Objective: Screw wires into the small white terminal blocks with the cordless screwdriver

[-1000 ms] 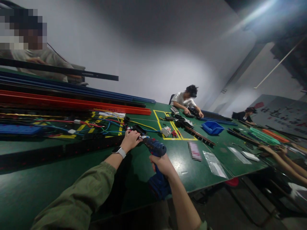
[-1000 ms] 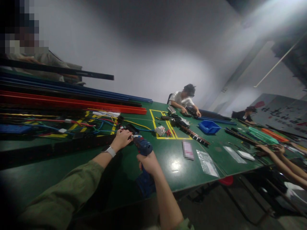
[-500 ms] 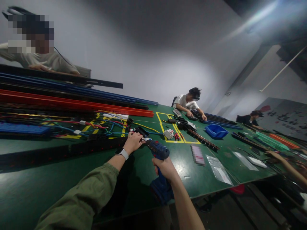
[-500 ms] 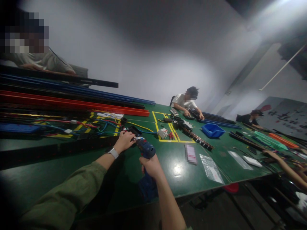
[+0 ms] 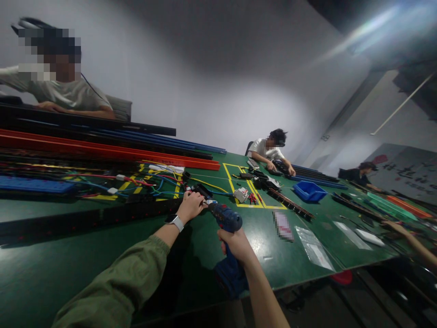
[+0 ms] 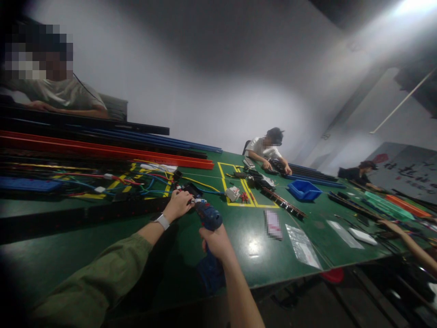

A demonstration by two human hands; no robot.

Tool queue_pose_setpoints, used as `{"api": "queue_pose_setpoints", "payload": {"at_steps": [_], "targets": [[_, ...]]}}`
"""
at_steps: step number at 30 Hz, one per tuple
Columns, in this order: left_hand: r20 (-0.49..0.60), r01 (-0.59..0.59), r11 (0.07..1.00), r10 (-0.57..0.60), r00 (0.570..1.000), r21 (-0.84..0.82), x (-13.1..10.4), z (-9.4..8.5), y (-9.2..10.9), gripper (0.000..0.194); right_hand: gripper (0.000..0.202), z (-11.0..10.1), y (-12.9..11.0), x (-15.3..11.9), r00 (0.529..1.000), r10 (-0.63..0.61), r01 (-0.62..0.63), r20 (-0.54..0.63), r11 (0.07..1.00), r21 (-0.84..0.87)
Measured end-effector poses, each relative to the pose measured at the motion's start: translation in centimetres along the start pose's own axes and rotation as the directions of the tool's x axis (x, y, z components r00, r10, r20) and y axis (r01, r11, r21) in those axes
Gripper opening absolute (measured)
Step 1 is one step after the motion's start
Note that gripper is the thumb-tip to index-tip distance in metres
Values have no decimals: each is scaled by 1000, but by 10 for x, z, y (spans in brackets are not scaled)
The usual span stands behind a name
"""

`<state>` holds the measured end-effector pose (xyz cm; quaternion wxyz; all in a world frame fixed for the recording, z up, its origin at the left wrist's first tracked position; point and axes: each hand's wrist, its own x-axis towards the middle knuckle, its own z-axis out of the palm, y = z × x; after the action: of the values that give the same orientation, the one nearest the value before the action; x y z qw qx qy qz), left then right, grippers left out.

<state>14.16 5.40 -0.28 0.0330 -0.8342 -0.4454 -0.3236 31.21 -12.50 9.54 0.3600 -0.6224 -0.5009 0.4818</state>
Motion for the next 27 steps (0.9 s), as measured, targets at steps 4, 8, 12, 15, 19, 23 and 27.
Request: {"api": "queue_pose_setpoints", "payload": {"at_steps": [4, 8, 12, 15, 19, 23, 27], "targets": [[2, 6, 1000, -6, 1000, -3, 1, 1, 0, 27, 10, 0, -2, -1, 1000, -6, 6, 3, 1000, 5], [4, 2, 1000, -2, 1000, -1, 1, 1, -1, 25, 10, -1, -1, -2, 1000, -9, 9, 14, 1000, 11], [-4, -1, 1000, 1, 1000, -2, 0, 1, -1, 27, 11, -1, -1, -2, 1000, 1, -2, 12, 1000, 12], [-6, 0, 1000, 0, 1000, -3, 0, 1, 0, 26, 10, -1, -1, -2, 1000, 11, -11, 7, 1000, 13], [-2, -1, 1000, 1, 1000, -2, 0, 0, 0, 25, 10, -1, 0, -1, 1000, -2, 2, 23, 1000, 21], [-1, 2, 1000, -2, 1000, 1, 0, 1, 0, 26, 10, -1, 2, 1, 1000, -16, 16, 19, 1000, 23], [5, 6, 1000, -6, 1000, 0, 0, 3, -1, 25, 11, 0, 5, 2, 999, -34, 33, 26, 999, 22]]}}
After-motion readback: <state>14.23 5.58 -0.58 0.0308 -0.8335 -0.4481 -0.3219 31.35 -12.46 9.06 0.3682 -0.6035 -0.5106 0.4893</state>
